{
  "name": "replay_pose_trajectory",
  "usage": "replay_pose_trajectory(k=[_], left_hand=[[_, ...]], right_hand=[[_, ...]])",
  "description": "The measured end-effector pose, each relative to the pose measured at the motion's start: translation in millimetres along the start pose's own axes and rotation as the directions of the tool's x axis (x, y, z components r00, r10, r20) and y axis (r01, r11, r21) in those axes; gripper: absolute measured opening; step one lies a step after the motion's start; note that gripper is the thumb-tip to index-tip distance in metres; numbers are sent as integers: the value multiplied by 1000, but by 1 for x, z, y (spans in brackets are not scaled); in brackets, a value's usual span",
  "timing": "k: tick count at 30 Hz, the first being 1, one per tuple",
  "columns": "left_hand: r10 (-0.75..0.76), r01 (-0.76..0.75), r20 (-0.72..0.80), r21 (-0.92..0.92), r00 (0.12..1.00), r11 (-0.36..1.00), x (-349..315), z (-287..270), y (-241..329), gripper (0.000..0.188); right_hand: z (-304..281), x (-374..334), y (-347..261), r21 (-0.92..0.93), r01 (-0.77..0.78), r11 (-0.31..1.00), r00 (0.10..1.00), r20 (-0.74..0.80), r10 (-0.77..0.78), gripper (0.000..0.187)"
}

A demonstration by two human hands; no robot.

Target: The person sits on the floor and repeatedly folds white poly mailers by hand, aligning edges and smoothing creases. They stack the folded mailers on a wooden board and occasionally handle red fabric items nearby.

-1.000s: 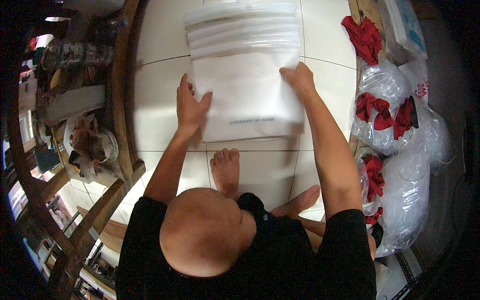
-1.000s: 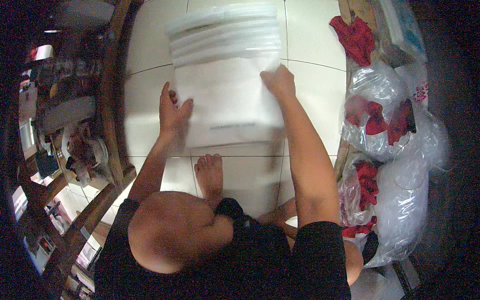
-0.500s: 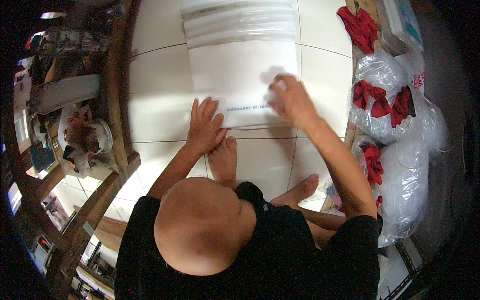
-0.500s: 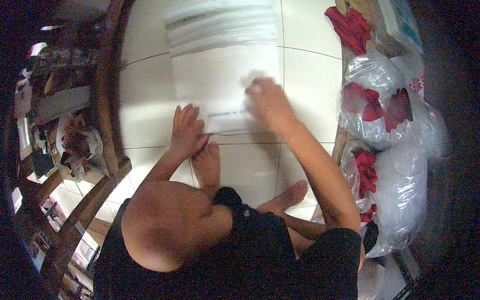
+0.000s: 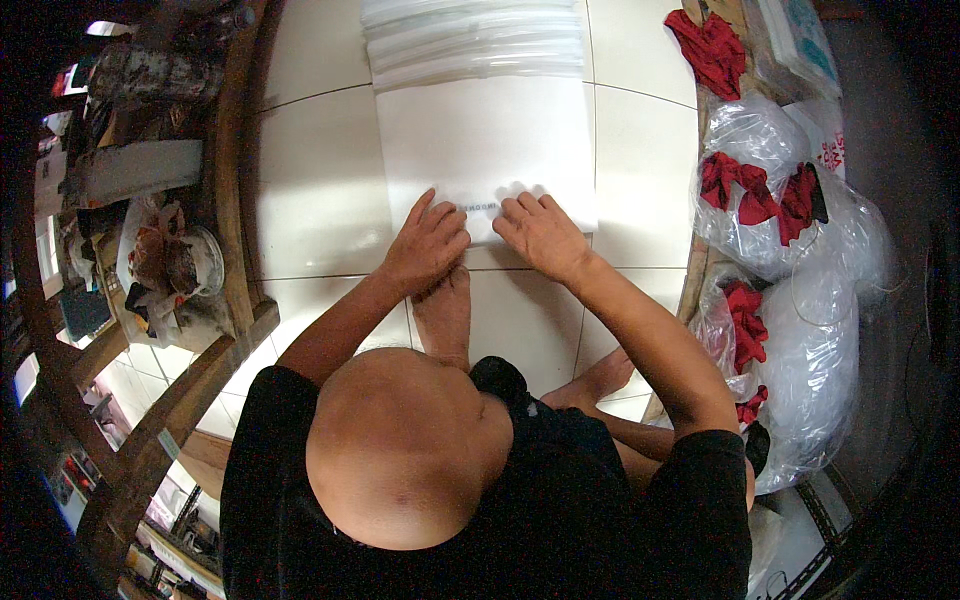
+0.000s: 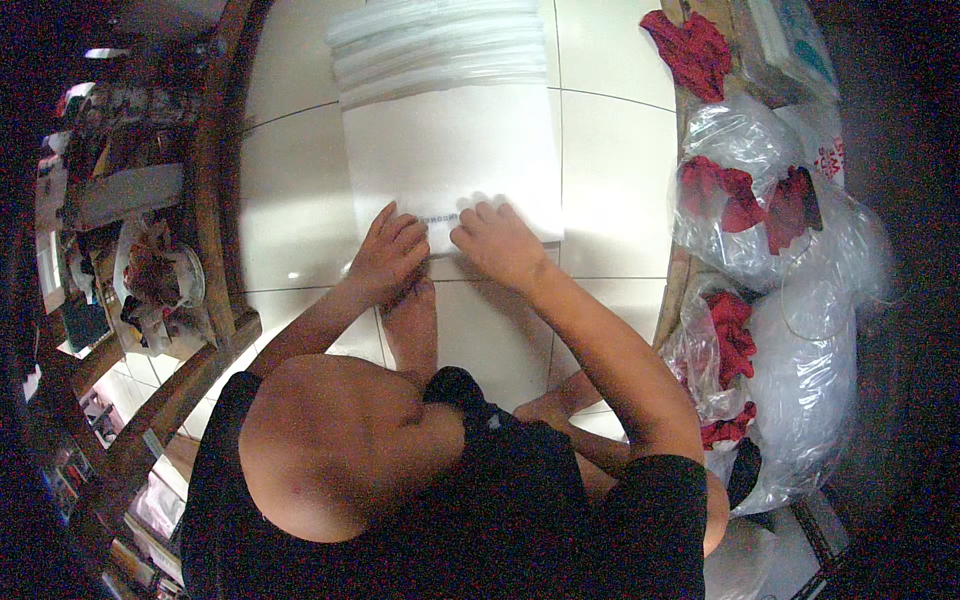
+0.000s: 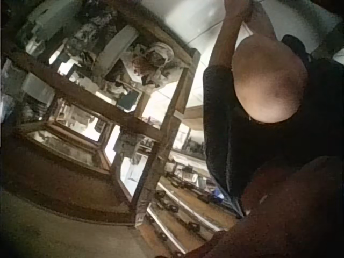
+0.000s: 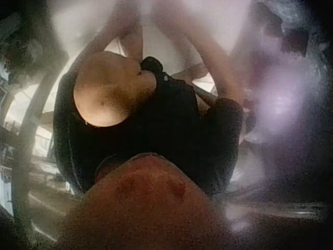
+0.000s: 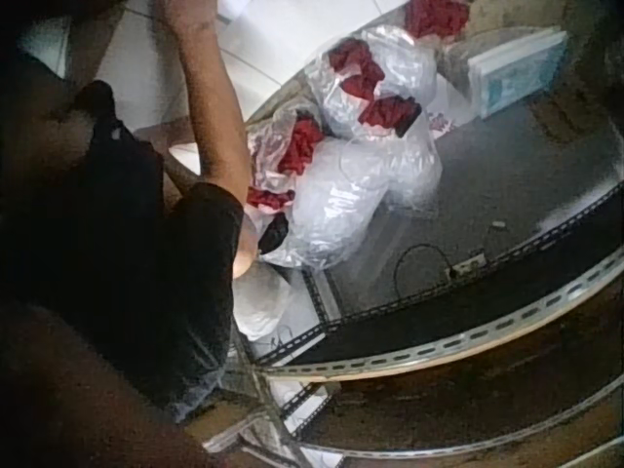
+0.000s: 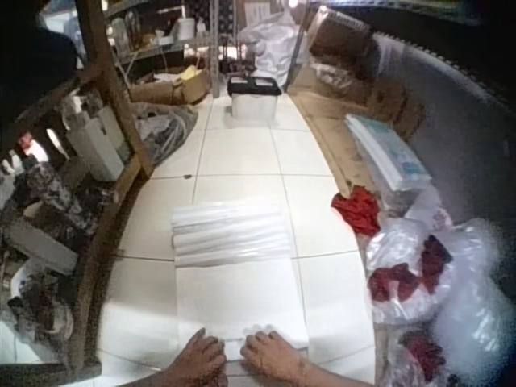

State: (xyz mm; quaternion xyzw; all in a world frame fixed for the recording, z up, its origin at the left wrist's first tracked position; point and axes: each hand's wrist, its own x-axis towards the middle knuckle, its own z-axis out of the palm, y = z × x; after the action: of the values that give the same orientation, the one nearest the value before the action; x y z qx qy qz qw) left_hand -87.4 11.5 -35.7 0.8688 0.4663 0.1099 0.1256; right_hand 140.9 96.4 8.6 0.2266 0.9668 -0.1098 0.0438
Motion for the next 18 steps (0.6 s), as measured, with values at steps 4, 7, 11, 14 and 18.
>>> replay_pose_trajectory(k=[4, 7, 11, 14, 18], left_hand=[[21, -20, -24, 4, 1000, 1000, 0, 1, -1, 24], [3, -3, -42, 19, 999, 1000, -3, 1, 1, 24], [10, -4, -98, 68, 995, 998, -5, 6, 0, 24], [-30, 35, -88, 53, 996, 998, -1, 4, 0, 25], [-63, 65, -75, 17, 995, 998, 6, -11, -1, 26]], right_hand=[[10, -2, -3, 3, -24, 1000, 998, -51, 24, 16], [10, -2, -3, 21, -28, 999, 999, -31, 28, 16], [12, -5, -6, -14, -28, 999, 999, -33, 28, 16], [8, -6, -5, -28, -40, 999, 998, -43, 38, 19], [-8, -1, -2, -37, -56, 998, 998, 13, 57, 24]])
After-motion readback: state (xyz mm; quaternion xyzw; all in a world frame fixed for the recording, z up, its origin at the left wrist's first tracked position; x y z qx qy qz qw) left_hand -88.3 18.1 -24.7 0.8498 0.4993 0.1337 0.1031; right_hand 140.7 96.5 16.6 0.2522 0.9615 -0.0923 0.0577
